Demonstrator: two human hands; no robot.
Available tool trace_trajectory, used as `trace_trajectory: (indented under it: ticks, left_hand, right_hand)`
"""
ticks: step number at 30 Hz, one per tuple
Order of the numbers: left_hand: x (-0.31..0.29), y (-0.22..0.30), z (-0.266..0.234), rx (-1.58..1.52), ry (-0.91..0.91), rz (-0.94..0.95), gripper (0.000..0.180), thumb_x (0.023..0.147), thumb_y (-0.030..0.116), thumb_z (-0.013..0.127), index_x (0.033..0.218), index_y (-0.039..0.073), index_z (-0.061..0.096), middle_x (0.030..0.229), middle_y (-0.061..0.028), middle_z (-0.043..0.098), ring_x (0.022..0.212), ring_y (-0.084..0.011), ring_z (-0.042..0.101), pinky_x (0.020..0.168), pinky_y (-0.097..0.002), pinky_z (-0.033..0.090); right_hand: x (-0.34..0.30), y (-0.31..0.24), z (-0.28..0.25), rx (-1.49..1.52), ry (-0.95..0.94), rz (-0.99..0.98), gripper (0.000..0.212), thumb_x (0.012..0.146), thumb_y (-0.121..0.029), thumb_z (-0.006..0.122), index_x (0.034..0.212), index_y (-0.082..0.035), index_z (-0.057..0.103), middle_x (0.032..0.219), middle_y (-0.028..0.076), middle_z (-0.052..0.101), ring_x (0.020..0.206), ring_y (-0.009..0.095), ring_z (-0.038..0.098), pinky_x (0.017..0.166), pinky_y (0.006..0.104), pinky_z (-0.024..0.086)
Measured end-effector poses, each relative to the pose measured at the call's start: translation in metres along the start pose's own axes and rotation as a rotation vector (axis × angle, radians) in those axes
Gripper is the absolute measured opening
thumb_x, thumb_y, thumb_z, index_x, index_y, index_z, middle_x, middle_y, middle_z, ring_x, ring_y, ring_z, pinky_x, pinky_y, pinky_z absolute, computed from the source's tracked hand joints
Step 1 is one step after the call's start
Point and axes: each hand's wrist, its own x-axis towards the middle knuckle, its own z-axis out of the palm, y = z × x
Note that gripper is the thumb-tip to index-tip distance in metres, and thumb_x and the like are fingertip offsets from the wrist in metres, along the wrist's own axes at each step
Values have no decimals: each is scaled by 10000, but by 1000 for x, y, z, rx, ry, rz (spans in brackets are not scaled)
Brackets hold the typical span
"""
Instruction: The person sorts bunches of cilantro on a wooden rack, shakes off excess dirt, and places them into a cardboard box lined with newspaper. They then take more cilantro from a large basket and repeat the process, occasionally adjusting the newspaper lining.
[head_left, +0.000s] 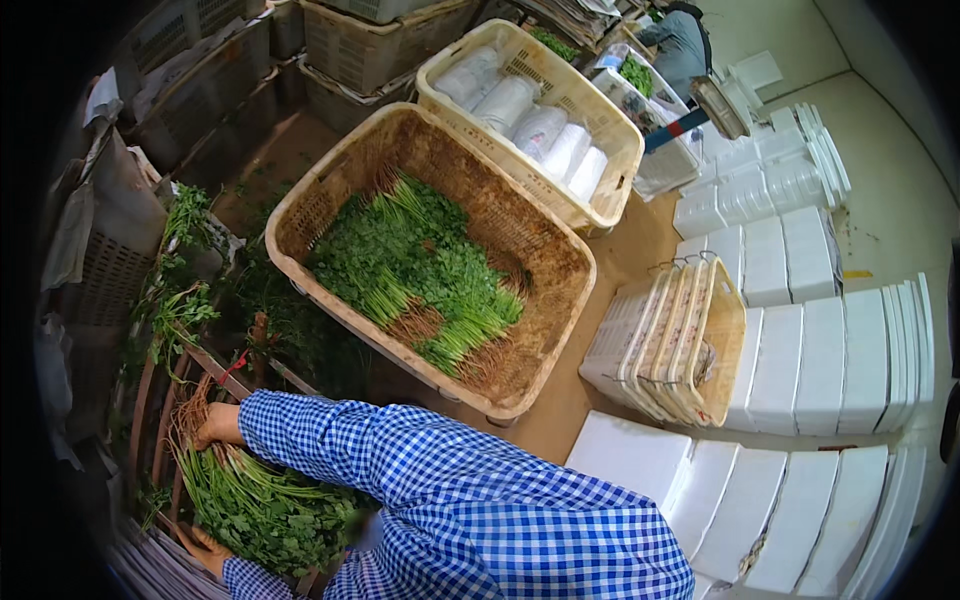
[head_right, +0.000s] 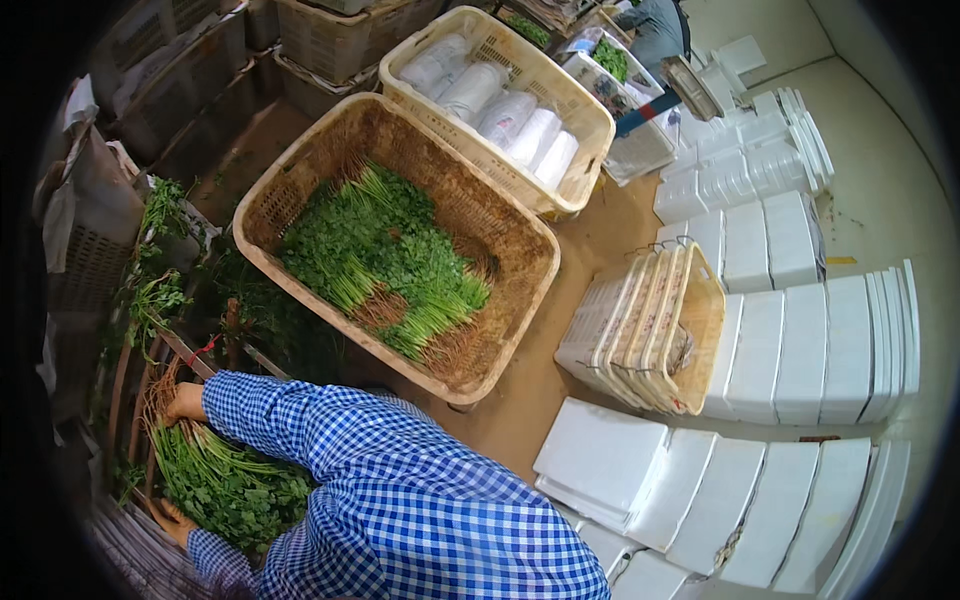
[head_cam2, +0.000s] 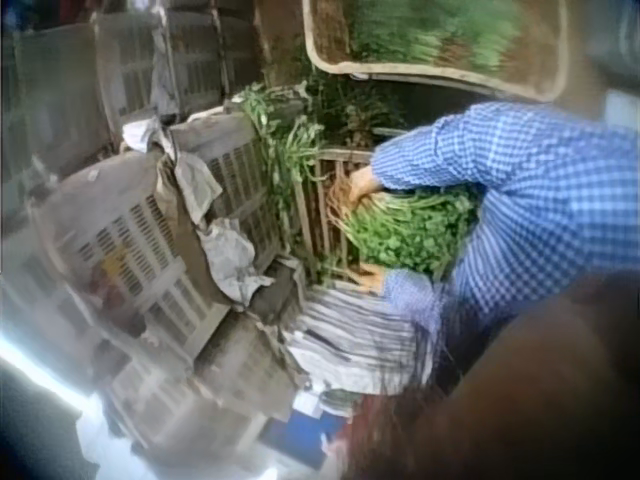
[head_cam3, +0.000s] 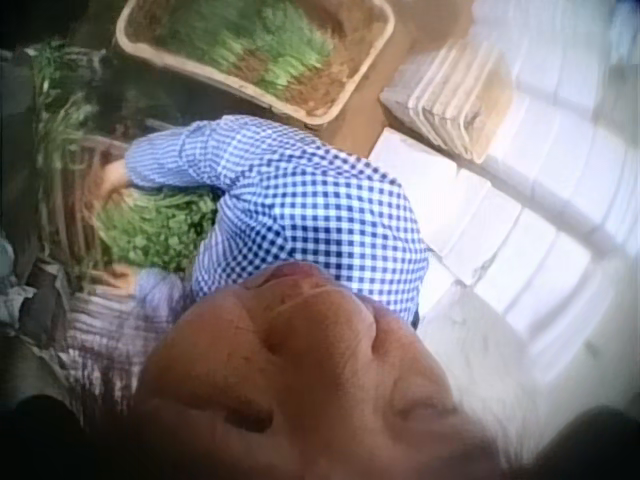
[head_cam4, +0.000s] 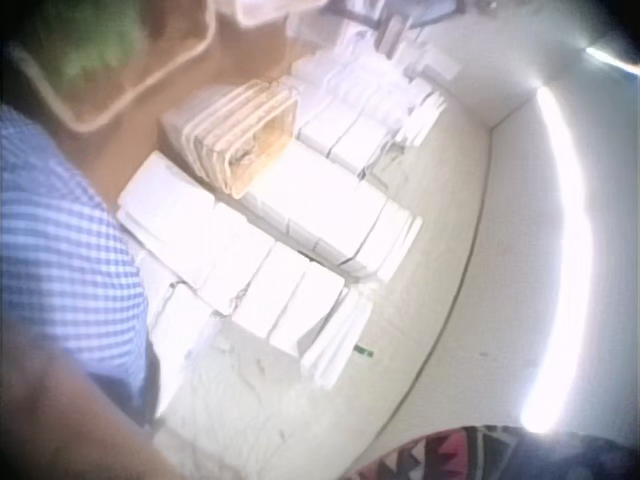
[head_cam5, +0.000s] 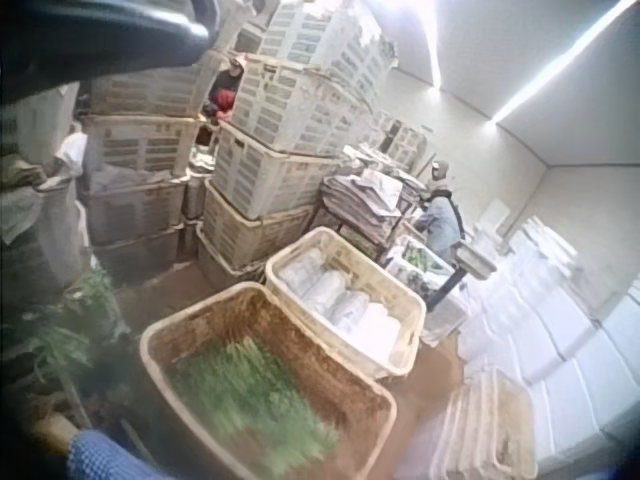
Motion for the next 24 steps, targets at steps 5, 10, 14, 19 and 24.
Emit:
trace_trajectory:
  ticks: [5, 10, 14, 19, 24]
  left_hand:
    - [-49, 66, 85, -94, 17, -334, 436, 1116, 274, 342, 1545, 255, 415, 1557, -107, 422, 478, -85, 229, 457, -274, 315]
    - [-51, 52, 75, -127, -57, -502, 519, 1068, 438, 452, 1522, 187, 456, 1523, -74, 479, 491, -58, 259, 447, -270, 306]
    - [-49, 34, 49, -172, -214, -460, 542, 1062, 446, 464, 1531, 175, 439, 1543, -90, 452, 579, -59, 393, 452, -260, 321]
    - [-51, 21, 78, -176, -324, -468, 546, 1061, 430, 459, 1538, 167, 415, 1600, -90, 346, 1087, -181, 373, 732, -321, 426]
    - [-45, -13, 71, -199, -390, -282, 430, 1078, 204, 414, 1499, 129, 454, 1572, -65, 394, 1474, -244, 307, 1235, -392, 282]
  right_hand:
    - [-10, 15, 2, -2, 30, 20, 280, 875, -39, 678, 1136, -116, 743, 1093, 102, 731, 996, 331, 682, 853, 430, 555]
    - [-10, 29, 2, 110, 55, 143, 238, 860, -106, 715, 1096, -112, 744, 1102, 143, 711, 998, 340, 677, 867, 443, 542]
    - [12, -15, -12, 440, 76, 663, 231, 831, -142, 736, 1055, -86, 745, 1066, 142, 714, 952, 336, 679, 848, 433, 538]
    - [42, -110, -72, 153, 50, 738, 409, 895, -374, 659, 1097, -20, 679, 1097, 227, 693, 1008, 352, 674, 904, 460, 535]
    - [46, -128, -137, -316, 118, 758, 442, 857, -335, 684, 1152, -11, 633, 1088, 235, 687, 1023, 403, 660, 907, 485, 527]
